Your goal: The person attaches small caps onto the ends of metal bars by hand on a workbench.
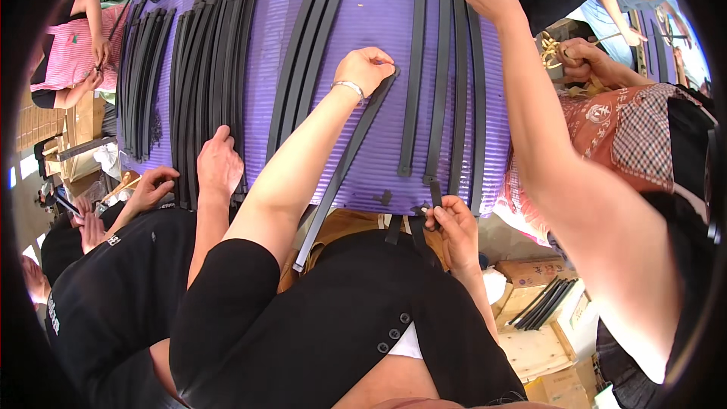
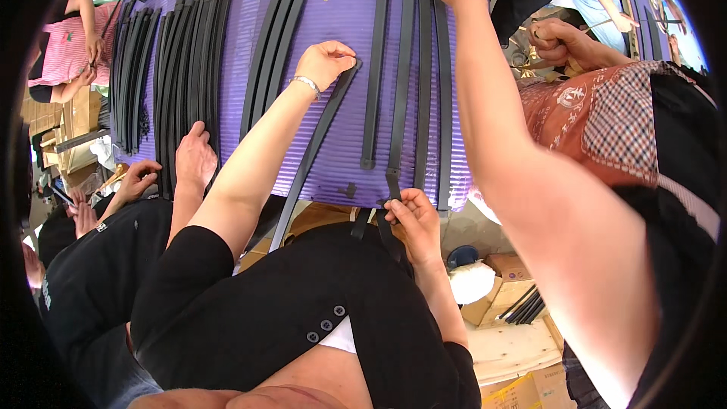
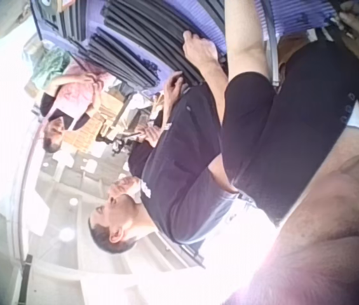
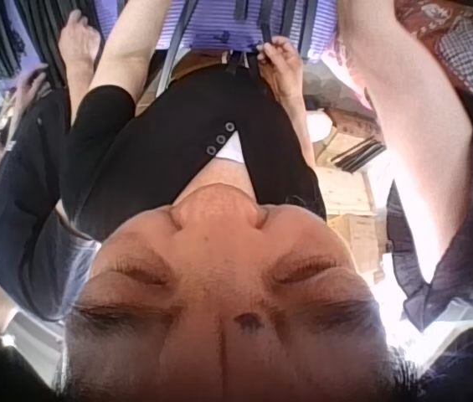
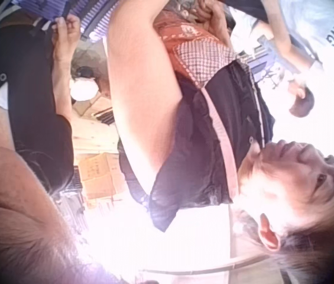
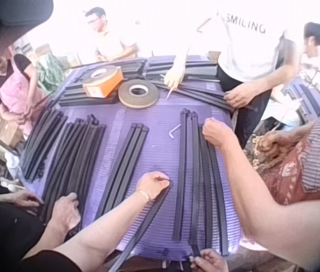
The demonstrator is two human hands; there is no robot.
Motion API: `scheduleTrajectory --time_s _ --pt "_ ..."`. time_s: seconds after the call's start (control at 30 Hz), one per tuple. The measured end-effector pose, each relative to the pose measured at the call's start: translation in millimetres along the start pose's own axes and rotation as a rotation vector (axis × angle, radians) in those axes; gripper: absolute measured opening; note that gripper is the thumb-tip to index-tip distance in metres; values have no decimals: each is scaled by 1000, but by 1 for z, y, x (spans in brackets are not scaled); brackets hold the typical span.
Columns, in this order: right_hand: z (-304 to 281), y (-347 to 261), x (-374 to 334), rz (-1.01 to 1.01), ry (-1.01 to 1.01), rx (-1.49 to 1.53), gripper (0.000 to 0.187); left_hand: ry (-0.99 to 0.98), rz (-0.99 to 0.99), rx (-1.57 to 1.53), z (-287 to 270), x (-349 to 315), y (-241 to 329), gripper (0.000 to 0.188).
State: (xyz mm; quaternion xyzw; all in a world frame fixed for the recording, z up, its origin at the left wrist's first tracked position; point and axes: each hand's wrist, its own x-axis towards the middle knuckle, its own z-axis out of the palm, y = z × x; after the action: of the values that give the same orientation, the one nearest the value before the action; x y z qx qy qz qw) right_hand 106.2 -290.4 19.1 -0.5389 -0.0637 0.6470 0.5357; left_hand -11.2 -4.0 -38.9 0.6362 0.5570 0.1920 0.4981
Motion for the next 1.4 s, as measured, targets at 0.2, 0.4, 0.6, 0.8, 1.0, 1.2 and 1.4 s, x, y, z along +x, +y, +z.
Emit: scheduleTrajectory --time_s 0.2,0.4,0.6,0.8,1.0,1.2,1.4 --pt "-2 -20 12 20 -9 8 14 -44 -67 126 7 10 16 14" --pt "2 -32 13 32 -27 -5 14 -50 -118 283 4 8 30 14" --pt "-3 -26 5 57 -30 -37 13 -119 -56 77 1 18 -7 16" --pt "-5 -20 -3 10 7 -37 12 -142 37 -113 3 15 -10 18" --pt "-9 -12 -6 -5 15 -50 12 -77 -5 -210 -2 -3 7 20" --pt "-10 -6 -8 -11 12 -59 12 156 112 -180 3 -17 -6 33" --pt "-10 -7 -9 -39 15 -59 12 359 209 414 22 -67 4 46"
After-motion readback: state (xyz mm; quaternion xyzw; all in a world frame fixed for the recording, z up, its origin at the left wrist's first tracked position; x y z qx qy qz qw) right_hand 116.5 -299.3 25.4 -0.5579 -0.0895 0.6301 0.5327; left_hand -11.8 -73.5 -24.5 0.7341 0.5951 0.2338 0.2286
